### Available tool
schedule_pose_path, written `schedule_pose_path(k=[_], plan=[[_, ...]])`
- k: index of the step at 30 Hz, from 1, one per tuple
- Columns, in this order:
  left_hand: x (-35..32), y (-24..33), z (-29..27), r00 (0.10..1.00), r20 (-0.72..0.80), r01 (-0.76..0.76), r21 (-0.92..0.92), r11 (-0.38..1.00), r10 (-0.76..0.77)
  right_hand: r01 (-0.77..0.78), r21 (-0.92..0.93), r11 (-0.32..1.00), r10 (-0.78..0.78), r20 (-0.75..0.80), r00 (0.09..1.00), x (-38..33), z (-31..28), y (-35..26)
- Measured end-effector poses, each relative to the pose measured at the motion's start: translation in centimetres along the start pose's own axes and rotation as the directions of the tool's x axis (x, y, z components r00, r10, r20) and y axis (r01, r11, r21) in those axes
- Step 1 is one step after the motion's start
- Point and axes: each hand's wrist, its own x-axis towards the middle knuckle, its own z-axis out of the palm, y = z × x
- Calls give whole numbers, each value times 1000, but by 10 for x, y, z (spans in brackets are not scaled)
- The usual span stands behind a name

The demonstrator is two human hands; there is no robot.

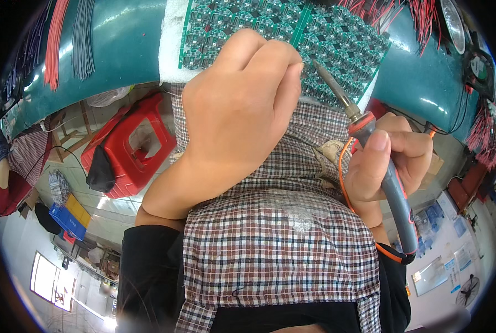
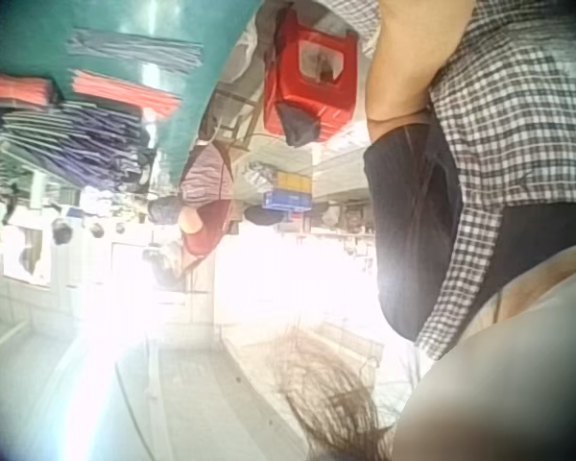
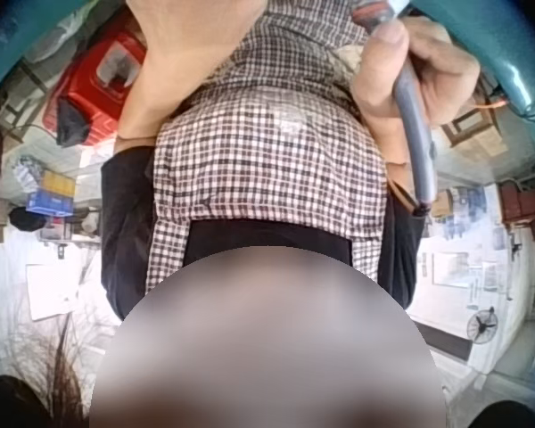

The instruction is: The person solders components onto a green circuit board at a work station using a soldering iron and soldering wire.

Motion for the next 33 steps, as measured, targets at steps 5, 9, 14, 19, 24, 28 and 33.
schedule_pose_path(k=[5,9,14,19,24,28,33], plan=[[2,1,2,998,-62,20,-36,999,-22,53,54,997,-57,67,996,1,-7,10],[3,1,4,998,-45,32,-25,999,-34,70,19,997,-72,106,992,3,-9,12],[4,2,5,998,-28,52,-18,998,-52,63,23,998,-65,122,990,3,-10,13],[4,2,4,999,-24,45,-19,999,-45,24,-59,998,-23,29,999,3,0,8],[4,1,5,1000,-7,26,-19,999,-26,-1,-63,998,2,28,1000,5,1,5],[6,3,2,1000,-9,20,-59,998,-20,-9,-31,999,8,-7,1000,3,2,3],[6,3,-1,1000,-14,26,-73,997,-27,-38,0,999,38,35,999,4,-5,0]])
